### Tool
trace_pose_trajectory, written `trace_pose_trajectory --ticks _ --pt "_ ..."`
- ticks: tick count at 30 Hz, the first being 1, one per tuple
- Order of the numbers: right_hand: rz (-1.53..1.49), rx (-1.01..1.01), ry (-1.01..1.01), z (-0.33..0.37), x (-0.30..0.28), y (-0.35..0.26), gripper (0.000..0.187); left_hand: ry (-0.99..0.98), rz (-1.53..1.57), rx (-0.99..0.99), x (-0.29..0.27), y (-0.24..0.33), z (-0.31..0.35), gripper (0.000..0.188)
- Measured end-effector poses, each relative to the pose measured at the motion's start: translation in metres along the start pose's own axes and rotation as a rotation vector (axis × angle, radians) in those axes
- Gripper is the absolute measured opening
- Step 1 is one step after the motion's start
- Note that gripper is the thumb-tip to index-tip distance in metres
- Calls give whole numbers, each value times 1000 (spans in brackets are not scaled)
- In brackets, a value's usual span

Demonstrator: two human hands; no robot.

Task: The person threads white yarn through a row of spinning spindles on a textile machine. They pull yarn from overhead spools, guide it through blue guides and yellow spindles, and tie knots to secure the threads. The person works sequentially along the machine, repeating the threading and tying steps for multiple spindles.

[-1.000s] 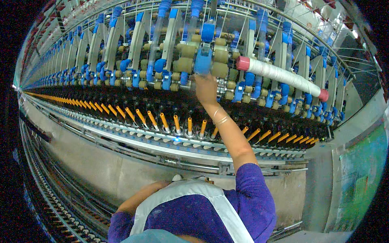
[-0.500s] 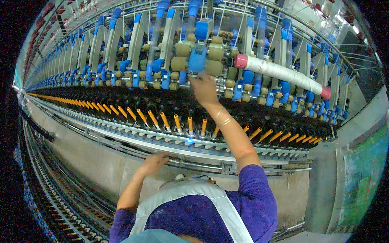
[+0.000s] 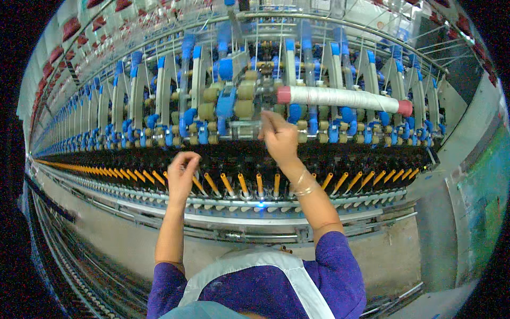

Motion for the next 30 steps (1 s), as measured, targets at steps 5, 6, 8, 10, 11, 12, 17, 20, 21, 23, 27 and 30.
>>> trace_pose_trajectory --ticks 5,6,8,10,11,12,17,20,21,23,27,30 --pt "-87 71 -91 -75 -37 -43 26 129 -23 389 -1 79 -29 12" --pt "-111 197 -160 -79 -31 -29 28 134 -39 363 5 77 -32 14" --pt "-393 480 -204 -77 -5 12 32 -17 148 106 33 42 -45 19" --pt "-304 328 -81 -74 4 28 36 -100 98 -109 61 2 -52 23" --pt "-201 199 -38 -74 9 29 37 -138 -1 -97 74 -9 -58 24" --pt "-191 99 -37 -71 21 32 36 -154 22 19 84 -10 -66 26" --pt "362 5 -121 -58 55 81 28 -184 -785 214 132 -42 -137 23" --pt "-205 529 -200 -55 83 178 30 -244 -995 238 166 -67 -175 25" --pt "-160 426 -127 -67 86 188 30 -219 -906 99 169 -80 -188 25" --pt "-211 333 -90 -88 94 207 30 -118 -820 128 179 -79 -209 25" --pt "-339 571 -87 -92 94 226 30 -104 -670 176 188 -76 -221 24" --pt "-405 488 -166 -45 76 174 26 -178 -555 155 174 -75 -213 23"
Point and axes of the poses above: each hand's wrist, its own z-axis away from the middle knuckle, its own x-axis out of the palm, y = z × x, the point moved 9 cm from there along -z, towards the middle knuckle, and after that the axes turned 4 degrees about -y, right-handed, at the moved point
